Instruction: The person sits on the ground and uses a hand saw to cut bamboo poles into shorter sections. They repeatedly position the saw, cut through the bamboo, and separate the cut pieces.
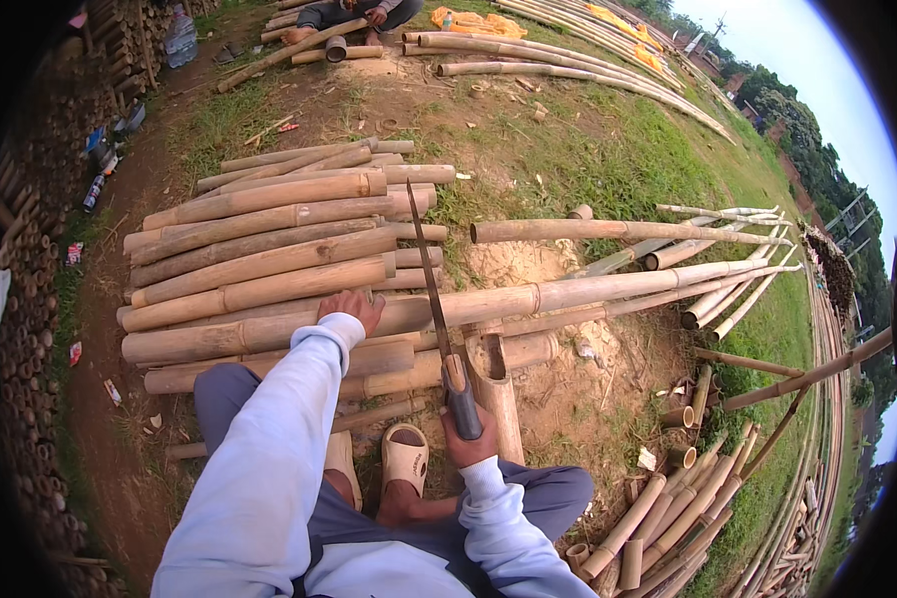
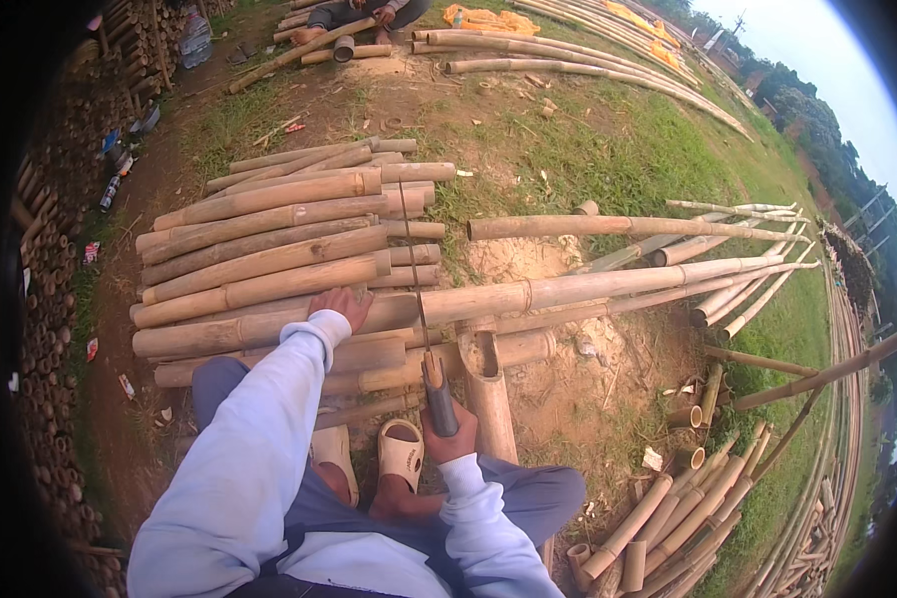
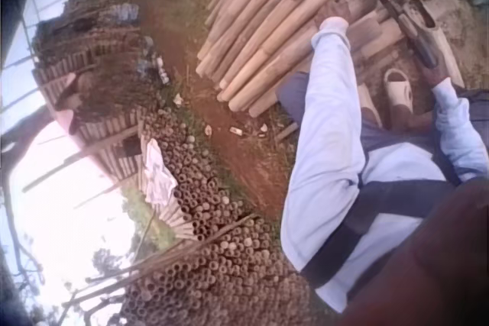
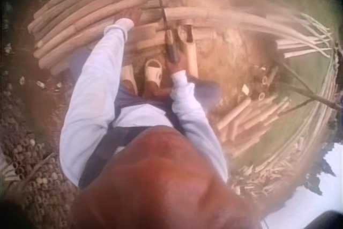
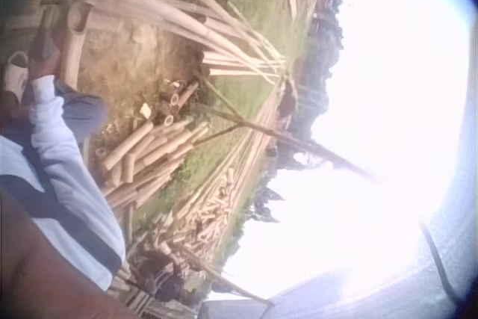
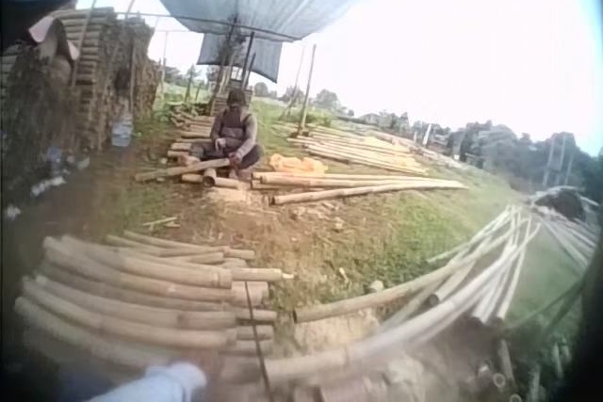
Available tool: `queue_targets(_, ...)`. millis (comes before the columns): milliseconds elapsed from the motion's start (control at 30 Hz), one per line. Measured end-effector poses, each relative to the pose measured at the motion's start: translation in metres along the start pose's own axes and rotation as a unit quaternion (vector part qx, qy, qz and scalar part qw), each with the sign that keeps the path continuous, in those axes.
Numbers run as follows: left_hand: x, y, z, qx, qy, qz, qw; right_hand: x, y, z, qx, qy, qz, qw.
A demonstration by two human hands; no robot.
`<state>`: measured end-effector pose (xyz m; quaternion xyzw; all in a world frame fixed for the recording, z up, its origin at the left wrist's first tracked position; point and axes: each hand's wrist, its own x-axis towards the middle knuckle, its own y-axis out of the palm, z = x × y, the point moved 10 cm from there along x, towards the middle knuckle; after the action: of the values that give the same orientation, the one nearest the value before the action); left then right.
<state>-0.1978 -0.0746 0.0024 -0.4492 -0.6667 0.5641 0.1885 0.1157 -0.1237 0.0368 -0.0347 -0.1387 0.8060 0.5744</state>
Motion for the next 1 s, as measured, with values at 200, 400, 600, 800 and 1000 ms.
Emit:
queue_targets(200,0.006,0.012,-0.006,0.012,0.004,0.021,1.0,-0.021,-0.014,-0.009,0.007,0.061,0.012,0.998)
queue_targets(400,0.003,0.007,0.015,0.011,-0.009,-0.005,1.0,-0.141,-0.07,0.052,-0.111,0.087,0.068,0.988)
queue_targets(600,0.01,0.007,0.001,0.018,-0.033,0.054,0.998,-0.06,-0.038,0.015,-0.043,0.046,0.033,0.997)
queue_targets(800,0.019,0.012,-0.002,0.027,-0.015,0.056,0.998,0.0,-0.004,0.009,0.028,0.018,0.021,0.999)
queue_targets(1000,0.008,0.01,0.006,0.025,-0.028,0.059,0.998,-0.129,-0.061,0.042,-0.091,0.087,0.063,0.99)
